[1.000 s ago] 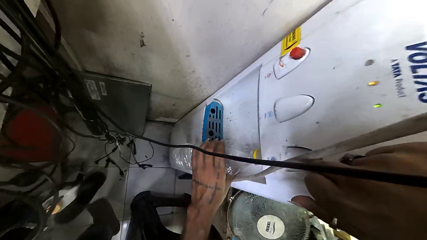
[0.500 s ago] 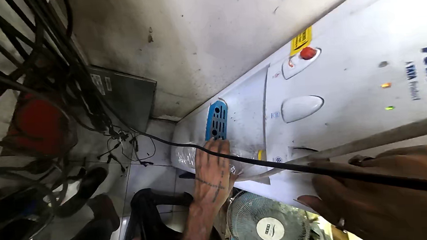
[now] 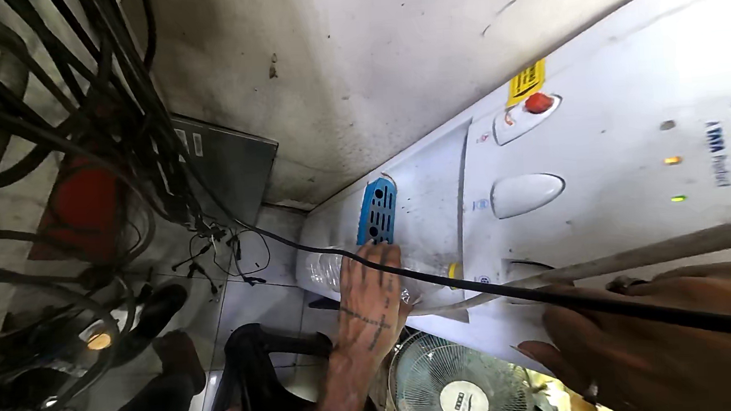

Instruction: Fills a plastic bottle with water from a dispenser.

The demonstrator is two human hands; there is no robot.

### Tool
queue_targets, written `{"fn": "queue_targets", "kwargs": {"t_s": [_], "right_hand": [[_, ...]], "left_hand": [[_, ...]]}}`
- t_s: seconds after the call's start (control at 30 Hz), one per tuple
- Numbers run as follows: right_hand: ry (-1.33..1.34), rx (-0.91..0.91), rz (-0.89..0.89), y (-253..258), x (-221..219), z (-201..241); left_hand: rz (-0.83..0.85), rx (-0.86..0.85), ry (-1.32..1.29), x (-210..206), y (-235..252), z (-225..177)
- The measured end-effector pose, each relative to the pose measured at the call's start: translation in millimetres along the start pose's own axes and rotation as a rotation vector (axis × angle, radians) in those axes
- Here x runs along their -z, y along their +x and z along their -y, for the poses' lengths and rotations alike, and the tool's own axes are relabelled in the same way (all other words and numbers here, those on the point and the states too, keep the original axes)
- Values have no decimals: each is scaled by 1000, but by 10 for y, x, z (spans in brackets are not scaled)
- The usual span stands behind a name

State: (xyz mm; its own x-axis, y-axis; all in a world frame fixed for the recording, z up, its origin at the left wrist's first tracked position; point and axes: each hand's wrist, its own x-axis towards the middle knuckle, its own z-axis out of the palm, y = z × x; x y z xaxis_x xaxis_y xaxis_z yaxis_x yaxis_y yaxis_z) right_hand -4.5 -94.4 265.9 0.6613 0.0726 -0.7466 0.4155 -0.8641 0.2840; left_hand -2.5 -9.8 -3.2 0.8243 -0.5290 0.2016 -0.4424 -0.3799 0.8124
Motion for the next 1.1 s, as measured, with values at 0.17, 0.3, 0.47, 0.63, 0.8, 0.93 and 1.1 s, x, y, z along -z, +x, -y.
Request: {"fn": "queue_targets", "kwargs": {"t_s": [0.17,0.3,0.47,0.63,0.8,0.93,1.1], "right_hand": [[37,2,14,6,19,-8],[67,6,42,13,63,-9],[182,-51,149,32,142,-4],[193,-60,219,59,199,-4],[201,-83,248,85,220,7],[198,-72,242,90,236,14],[148,-43,220,84,217,4]], "left_hand": [[11,11,-8,7,7,-5],[10,12,5,15,0,-11],[11,3,-15,31,-7,-5],[31,4,-6,28,1,-7],[43,23,-13,38,14,-17],[14,16,1,17,3,-15],[11,7,9,0,1,-5]]}}
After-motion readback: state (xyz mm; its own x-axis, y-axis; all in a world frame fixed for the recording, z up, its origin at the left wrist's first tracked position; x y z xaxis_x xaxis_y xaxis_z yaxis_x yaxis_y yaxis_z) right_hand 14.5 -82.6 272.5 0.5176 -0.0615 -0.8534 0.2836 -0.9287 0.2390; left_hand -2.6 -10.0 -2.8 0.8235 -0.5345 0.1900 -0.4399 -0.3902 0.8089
